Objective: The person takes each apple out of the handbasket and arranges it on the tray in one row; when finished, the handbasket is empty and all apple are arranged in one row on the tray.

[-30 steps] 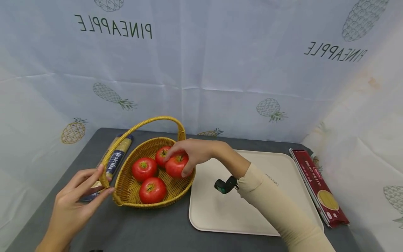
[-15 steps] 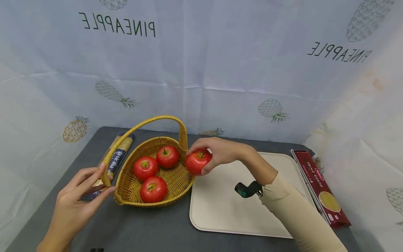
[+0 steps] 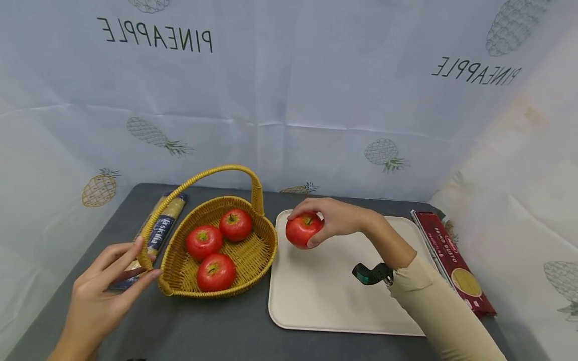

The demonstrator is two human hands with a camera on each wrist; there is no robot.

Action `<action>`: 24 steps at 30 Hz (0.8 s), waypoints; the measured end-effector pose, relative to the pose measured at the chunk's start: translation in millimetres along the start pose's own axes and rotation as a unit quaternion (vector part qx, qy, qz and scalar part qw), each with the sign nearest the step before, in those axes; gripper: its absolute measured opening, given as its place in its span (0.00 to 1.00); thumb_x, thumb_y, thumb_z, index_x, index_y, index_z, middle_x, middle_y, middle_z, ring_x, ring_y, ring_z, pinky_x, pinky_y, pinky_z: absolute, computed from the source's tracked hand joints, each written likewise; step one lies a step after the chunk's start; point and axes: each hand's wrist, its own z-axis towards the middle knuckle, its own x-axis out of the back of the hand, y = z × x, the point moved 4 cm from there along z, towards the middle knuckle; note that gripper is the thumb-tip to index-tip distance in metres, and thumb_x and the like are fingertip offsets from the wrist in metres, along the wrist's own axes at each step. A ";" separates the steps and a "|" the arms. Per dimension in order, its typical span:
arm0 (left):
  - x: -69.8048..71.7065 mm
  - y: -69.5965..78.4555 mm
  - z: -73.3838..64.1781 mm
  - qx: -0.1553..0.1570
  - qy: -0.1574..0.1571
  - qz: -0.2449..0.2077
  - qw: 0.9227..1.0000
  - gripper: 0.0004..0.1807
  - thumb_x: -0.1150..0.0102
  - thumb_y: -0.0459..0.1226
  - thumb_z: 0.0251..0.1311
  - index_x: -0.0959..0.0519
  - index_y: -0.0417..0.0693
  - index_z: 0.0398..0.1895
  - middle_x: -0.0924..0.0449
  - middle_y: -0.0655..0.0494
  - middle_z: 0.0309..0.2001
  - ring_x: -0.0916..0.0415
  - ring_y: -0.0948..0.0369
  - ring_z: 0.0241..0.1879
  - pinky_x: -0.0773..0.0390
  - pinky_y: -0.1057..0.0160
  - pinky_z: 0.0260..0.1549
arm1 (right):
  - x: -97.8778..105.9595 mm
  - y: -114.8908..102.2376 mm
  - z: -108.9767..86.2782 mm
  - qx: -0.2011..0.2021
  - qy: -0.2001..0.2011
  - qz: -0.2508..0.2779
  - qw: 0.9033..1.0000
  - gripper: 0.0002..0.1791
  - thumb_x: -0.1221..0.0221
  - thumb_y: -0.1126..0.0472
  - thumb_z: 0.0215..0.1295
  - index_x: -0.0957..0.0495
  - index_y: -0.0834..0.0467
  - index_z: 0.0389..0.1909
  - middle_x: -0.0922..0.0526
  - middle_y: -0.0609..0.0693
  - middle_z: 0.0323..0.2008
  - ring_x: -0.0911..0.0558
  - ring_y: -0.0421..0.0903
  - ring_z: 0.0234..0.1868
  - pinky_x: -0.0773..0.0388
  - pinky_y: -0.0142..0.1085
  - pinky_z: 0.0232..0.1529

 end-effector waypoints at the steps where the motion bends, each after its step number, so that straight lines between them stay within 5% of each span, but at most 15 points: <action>1: 0.2 0.4 0.0 0.000 0.001 -0.002 1.000 0.39 0.32 0.51 0.60 0.23 0.20 0.57 0.19 0.67 0.50 0.20 0.76 0.47 0.18 0.86 0.45 | -0.3 1.3 -1.0 -0.004 0.001 0.000 1.000 0.31 0.27 0.56 0.54 0.22 0.41 0.61 0.23 0.43 0.61 0.25 0.47 0.62 0.14 0.37 0.56; 24: 1.8 -4.5 -2.3 0.021 -0.008 0.020 1.000 0.41 0.33 0.53 0.59 0.23 0.21 0.58 0.20 0.68 0.49 0.20 0.77 0.46 0.18 0.85 0.44 | -29.6 32.3 -6.7 -0.013 0.000 0.060 0.998 0.33 0.27 0.57 0.53 0.21 0.46 0.63 0.23 0.49 0.63 0.26 0.51 0.64 0.14 0.40 0.57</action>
